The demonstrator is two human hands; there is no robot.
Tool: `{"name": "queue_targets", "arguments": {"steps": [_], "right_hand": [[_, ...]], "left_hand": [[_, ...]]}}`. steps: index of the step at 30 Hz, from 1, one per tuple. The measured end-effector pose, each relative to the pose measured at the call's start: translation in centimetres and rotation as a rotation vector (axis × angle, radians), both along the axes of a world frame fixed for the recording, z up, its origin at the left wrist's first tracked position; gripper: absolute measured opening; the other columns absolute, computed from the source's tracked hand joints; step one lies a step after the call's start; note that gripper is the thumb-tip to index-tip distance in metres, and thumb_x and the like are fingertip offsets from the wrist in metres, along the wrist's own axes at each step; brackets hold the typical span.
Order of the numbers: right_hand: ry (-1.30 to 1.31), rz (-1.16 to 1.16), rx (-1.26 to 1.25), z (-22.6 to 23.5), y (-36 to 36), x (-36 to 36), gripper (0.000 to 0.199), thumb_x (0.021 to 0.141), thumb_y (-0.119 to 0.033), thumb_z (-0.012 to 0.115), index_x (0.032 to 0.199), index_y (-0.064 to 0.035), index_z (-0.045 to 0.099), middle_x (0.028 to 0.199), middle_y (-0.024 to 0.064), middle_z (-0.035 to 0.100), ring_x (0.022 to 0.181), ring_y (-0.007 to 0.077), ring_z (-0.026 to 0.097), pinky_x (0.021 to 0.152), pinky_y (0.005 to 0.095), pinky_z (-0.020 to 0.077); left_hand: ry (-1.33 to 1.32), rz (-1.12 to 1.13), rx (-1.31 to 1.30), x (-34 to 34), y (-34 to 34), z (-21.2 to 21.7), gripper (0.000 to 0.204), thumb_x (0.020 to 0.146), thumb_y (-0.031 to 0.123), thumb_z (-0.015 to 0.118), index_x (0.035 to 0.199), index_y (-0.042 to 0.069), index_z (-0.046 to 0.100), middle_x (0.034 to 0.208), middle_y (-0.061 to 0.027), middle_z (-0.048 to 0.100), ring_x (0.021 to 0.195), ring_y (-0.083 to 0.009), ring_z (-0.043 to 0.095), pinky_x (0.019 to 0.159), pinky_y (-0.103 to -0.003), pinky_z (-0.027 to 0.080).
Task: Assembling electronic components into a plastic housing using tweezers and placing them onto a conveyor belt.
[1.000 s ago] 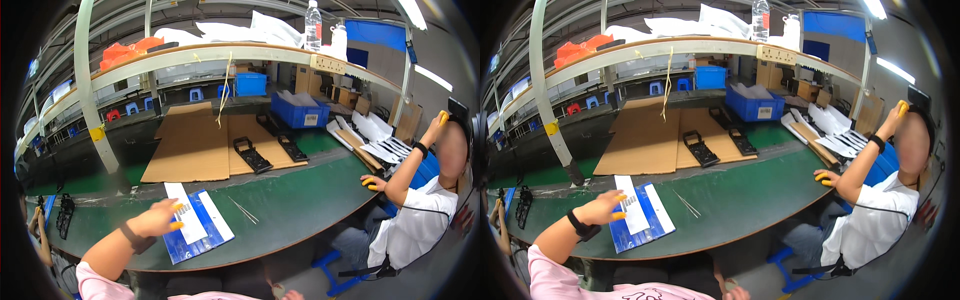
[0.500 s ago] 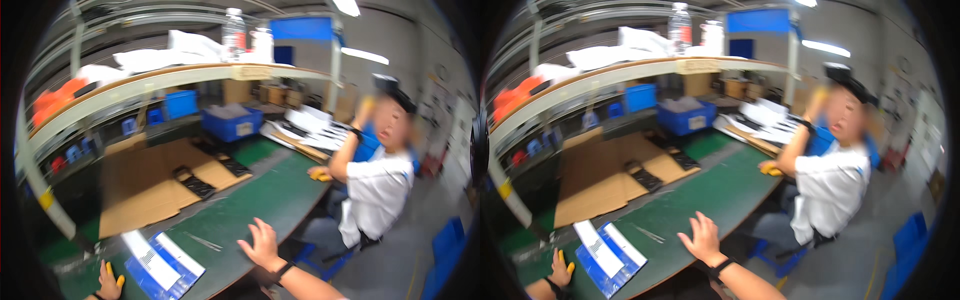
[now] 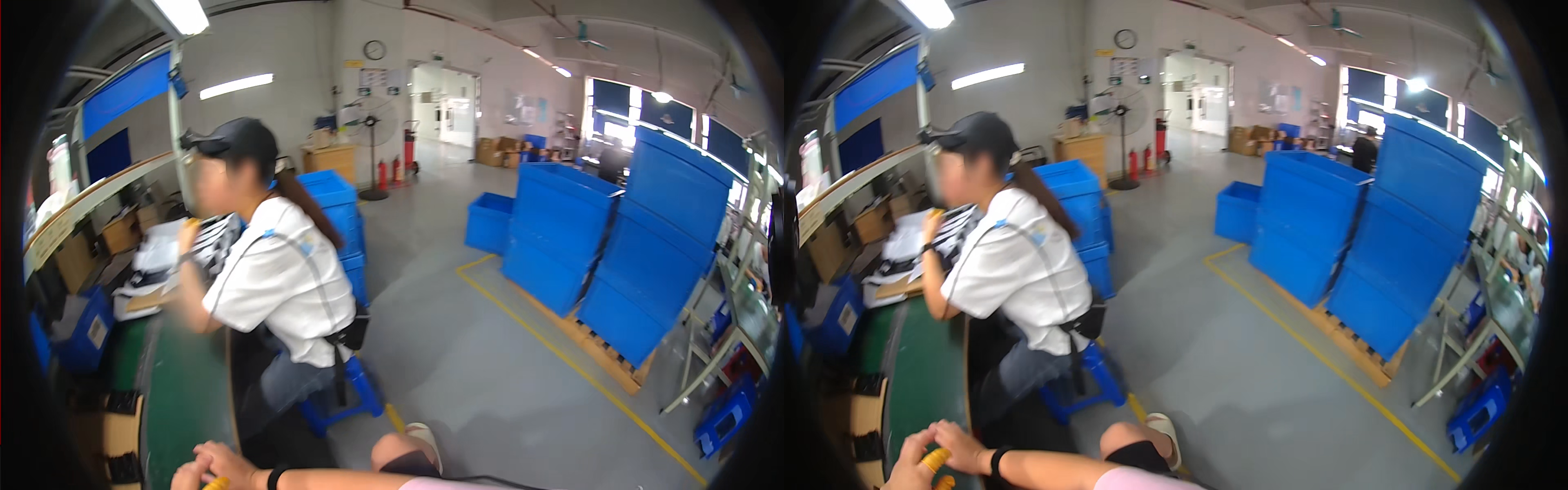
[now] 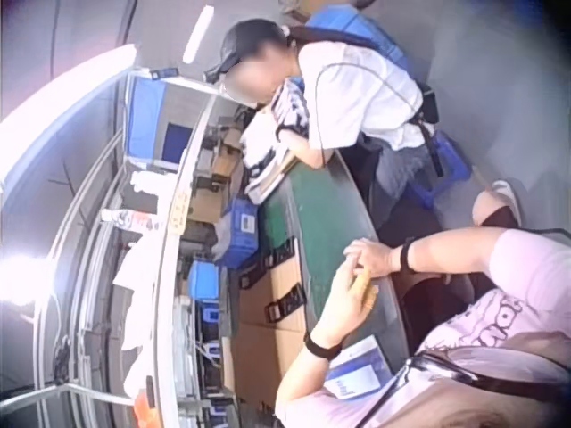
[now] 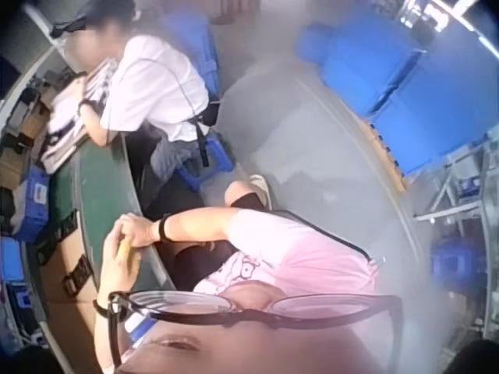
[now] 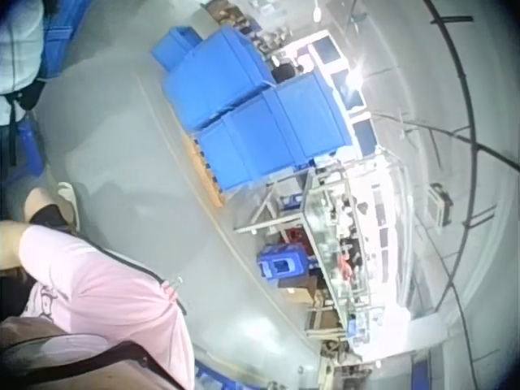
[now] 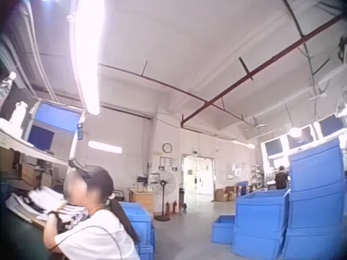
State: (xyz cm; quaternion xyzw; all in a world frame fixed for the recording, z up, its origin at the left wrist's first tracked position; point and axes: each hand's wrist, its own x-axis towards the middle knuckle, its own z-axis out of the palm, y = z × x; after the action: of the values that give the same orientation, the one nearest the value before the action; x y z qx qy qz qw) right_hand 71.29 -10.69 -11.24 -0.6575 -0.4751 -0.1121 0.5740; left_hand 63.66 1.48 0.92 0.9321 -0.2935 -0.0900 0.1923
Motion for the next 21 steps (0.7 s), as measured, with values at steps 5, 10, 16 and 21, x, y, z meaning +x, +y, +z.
{"name": "queue_targets", "arguments": {"steps": [5, 10, 16, 21], "right_hand": [[0.403, 0.073, 0.4, 3.8, -8.2, -1.0, 0.039, 0.073, -0.016, 0.062, 0.106, -0.001, 0.046, 0.115, 0.018, 0.041, 0.103, 0.0351, 0.041, 0.088, 0.0412, 0.034], [-0.044, -0.157, -0.378, -13.8, -31.0, 11.4, 0.028, 0.078, -0.023, 0.053, 0.095, -0.0004, 0.053, 0.1, 0.0182, 0.053, 0.088, 0.0316, 0.051, 0.075, 0.0454, 0.0397], [1.4, -0.71, -1.714, -21.1, -68.6, 7.1, 0.031, 0.077, -0.026, 0.052, 0.1, -0.007, 0.061, 0.104, 0.013, 0.058, 0.098, 0.0277, 0.055, 0.081, 0.0414, 0.0437], [1.451, -0.755, -1.494, -10.6, -76.2, 8.9, 0.029, 0.077, -0.025, 0.051, 0.097, -0.0065, 0.061, 0.101, 0.0139, 0.058, 0.093, 0.0291, 0.055, 0.078, 0.0415, 0.0437]], "left_hand": [[-0.017, -0.008, 0.234, 3.7, -12.2, 8.4, 0.039, 0.067, 0.008, 0.059, 0.104, 0.002, 0.051, 0.108, -0.0205, 0.049, 0.098, -0.0358, 0.047, 0.083, -0.04, 0.041], [0.168, -0.086, 0.283, 18.9, -16.7, 7.2, 0.037, 0.07, 0.013, 0.058, 0.105, 0.003, 0.053, 0.104, -0.0168, 0.055, 0.095, -0.0332, 0.052, 0.084, -0.039, 0.041], [0.376, -0.219, -0.02, 34.0, -26.1, 12.1, 0.036, 0.076, 0.011, 0.056, 0.11, 0.002, 0.05, 0.106, -0.0211, 0.054, 0.1, -0.033, 0.051, 0.086, -0.036, 0.041], [0.621, -0.053, 0.273, 41.9, -37.2, 15.1, 0.043, 0.077, 0.026, 0.055, 0.113, 0.003, 0.049, 0.103, -0.022, 0.055, 0.098, -0.0318, 0.053, 0.086, -0.037, 0.04]]}}
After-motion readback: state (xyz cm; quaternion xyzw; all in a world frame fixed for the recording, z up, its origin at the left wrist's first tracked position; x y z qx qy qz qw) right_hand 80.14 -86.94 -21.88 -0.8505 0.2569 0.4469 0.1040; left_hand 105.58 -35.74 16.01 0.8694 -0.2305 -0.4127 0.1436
